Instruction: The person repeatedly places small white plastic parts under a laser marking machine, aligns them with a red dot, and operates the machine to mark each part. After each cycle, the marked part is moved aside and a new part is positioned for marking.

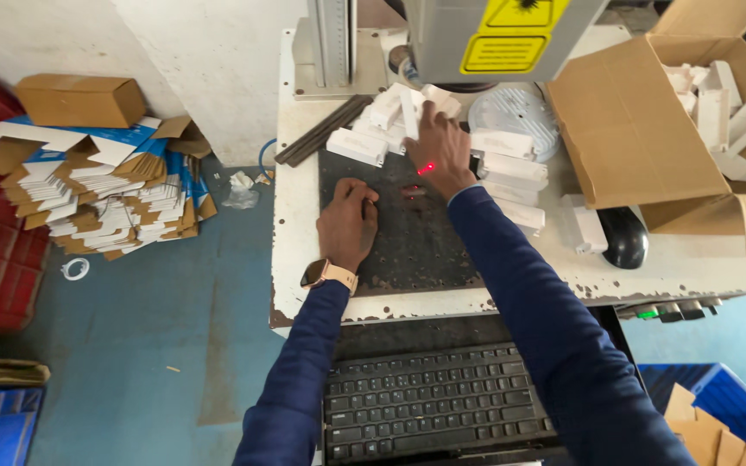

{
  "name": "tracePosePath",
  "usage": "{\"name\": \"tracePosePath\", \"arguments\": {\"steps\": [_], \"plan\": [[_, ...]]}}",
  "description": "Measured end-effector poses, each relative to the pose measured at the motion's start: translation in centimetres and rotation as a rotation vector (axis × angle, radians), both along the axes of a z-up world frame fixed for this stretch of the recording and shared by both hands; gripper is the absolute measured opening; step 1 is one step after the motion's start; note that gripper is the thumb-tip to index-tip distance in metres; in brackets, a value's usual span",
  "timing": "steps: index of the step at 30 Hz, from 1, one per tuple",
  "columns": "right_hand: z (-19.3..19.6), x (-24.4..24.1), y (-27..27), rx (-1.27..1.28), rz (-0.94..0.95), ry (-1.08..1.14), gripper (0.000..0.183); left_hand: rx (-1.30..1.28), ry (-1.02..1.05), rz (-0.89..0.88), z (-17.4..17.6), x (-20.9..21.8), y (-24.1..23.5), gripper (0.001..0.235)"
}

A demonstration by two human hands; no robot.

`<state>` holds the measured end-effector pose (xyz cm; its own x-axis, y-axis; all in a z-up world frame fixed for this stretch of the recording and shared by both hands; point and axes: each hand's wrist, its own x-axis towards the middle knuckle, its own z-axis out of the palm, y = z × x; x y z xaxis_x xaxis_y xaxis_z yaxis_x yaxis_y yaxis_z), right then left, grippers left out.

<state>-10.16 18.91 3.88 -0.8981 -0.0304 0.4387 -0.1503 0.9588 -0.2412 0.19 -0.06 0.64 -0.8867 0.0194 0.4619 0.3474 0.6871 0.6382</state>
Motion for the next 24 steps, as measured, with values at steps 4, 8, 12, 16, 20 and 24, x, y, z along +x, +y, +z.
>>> {"name": "tracePosePath", "arguments": {"steps": [4, 8, 12, 16, 20, 24], "plan": [[1.4, 1.4, 1.4, -0.15, -0.119, -0.081, 0.072, 0.022, 0.01, -0.002, -0.6, -0.2, -0.1, 0.008], [3.3, 6.1, 4.4, 0.048, -0.071, -0.138, 0.047, 0.021, -0.006, 0.0, -1.3, -0.5, 0.1, 0.005], [3.7, 6.2, 4.4, 0.195, 0.024, -0.124, 0.028, 0.037, 0.02, -0.016, -1.4, -0.5, 0.0, 0.005], [2.0, 1.6, 3.6, 0.363, 0.314, 0.16, 0.035, 0.02, 0.022, -0.021, -1.0, -0.3, -0.2, 0.007], [-0.1, -0.8, 5.1, 0.392, 0.344, 0.12, 0.036, 0.026, 0.085, -0.004, -0.5, -0.5, -0.2, 0.01], [-1.1, -2.2, 7.7, 0.289, 0.245, 0.034, 0.029, 0.06, 0.02, -0.005, -1.3, -0.3, -0.1, 0.007]]}}
